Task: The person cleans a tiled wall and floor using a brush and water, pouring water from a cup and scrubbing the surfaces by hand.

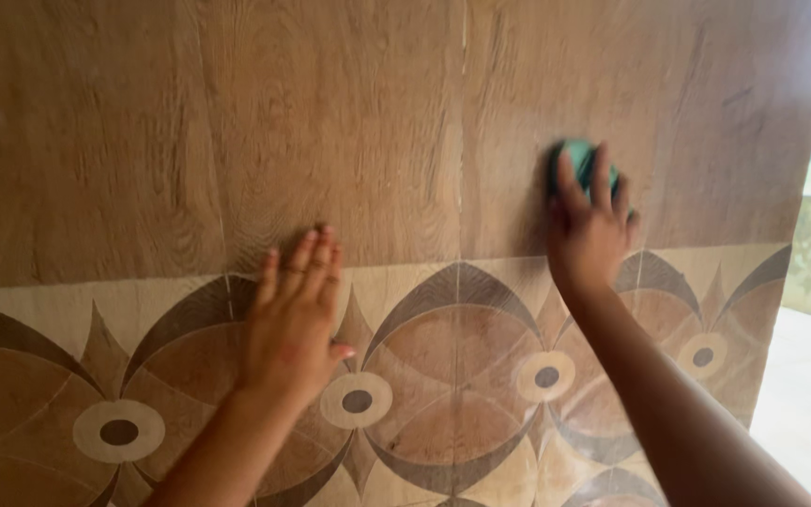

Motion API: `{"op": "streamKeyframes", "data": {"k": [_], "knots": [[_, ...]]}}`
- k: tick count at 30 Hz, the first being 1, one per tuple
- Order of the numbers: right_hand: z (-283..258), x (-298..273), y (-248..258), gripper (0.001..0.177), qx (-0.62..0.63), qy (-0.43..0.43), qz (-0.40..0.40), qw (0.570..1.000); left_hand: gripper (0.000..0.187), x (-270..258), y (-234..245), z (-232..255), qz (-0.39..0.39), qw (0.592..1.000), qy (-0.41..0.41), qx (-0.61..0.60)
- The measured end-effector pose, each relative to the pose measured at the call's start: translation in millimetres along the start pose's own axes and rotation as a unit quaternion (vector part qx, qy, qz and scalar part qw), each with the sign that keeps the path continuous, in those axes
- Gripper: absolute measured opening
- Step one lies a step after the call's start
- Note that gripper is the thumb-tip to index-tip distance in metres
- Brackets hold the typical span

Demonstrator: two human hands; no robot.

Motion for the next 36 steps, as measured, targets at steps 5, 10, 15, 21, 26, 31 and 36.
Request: {"op": "streamKeyframes", "data": {"k": [5,10,15,21,26,31,36], "knots": [[-80.5,-48.0,-8.6,0.063,-0.058,0.091,-0.001,0.994,0.102,12.1,-34.2,50.4,0.092,0.989,-0.084,-0.075],[-53.2,-164.7,11.8,0.063,-0.019,0.132,-0.095,0.987,0.082,23.7,-70.2,130.7,0.262,0.918,-0.212,-0.211],[88.7,-216.1,-3.1,0.062,0.041,-0.124,-0.034,0.991,0.079,30.1,-107.0,203.5,0.233,0.916,-0.252,-0.205],[139.5,-225.3,-68.5,0.06,-0.004,-0.218,0.013,0.976,0.079,30.2,-132.7,237.6,0.241,0.895,-0.28,-0.25],[52.8,-287.3,-34.2,0.048,0.06,0.145,-0.116,0.981,0.066,51.1,-114.7,281.0,0.322,0.862,-0.255,-0.296],[175.9,-248.4,-17.8,0.043,0.002,0.109,-0.076,0.991,0.076,81.3,-109.8,334.9,0.254,0.918,-0.198,-0.23],[276.9,-173.8,-26.6,0.055,0.027,-0.044,0.017,0.999,0.065,90.6,-122.5,360.0,0.241,0.953,-0.132,-0.127]]}}
Point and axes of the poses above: each hand's wrist, its own x-axis towards the middle knuckle, its own y-axis out of the back of the hand, z = x × y, the point moved 3 cm from there along x, towards the middle knuckle, and after that the axes turned 8 degrees about -z, right-handed, at the moved point
